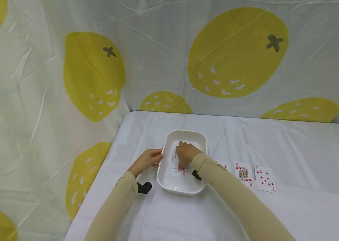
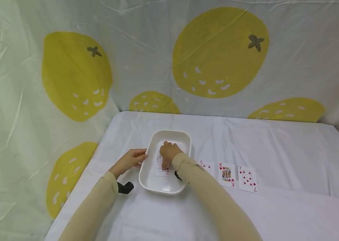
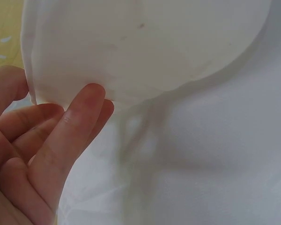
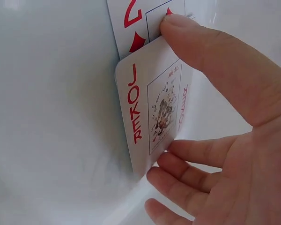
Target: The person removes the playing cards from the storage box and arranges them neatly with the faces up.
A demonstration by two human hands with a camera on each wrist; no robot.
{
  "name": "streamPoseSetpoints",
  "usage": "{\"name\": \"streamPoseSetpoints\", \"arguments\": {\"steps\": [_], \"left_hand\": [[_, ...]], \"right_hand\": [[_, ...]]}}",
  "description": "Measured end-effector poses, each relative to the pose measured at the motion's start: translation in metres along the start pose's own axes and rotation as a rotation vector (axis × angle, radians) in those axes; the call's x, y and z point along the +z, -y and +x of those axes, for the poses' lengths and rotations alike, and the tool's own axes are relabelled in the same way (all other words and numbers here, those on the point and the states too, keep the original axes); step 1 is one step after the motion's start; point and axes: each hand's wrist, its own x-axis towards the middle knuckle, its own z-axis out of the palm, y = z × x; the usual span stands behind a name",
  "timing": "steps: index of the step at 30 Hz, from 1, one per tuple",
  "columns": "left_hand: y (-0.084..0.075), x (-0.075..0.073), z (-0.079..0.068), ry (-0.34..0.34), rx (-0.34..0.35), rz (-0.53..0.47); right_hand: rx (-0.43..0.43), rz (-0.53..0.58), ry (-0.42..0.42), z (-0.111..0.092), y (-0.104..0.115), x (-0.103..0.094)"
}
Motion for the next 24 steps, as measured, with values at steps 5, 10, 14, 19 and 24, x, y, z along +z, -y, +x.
{"name": "streamPoseSetpoints", "arguments": {"steps": [5,10,14,19,24], "left_hand": [[-0.004,0.001,-0.003,-0.002,0.011,0.009],[0.012,-0.002,0.005,-0.018,0.004,-0.002],[0.022,-0.002,0.011,-0.042,0.004,0.003],[0.022,0.0,0.011,-0.069,-0.001,0.033],[0.021,0.0,0.011,-0.077,-0.008,0.045]], "right_hand": [[0.0,0.035,0.01,-0.003,0.002,-0.006],[0.009,0.073,0.016,-0.006,0.004,-0.014],[0.01,0.068,0.014,-0.009,0.005,-0.02],[0.008,0.026,0.019,-0.012,0.006,-0.025],[0.014,0.005,0.018,-0.015,0.007,-0.032]]}}
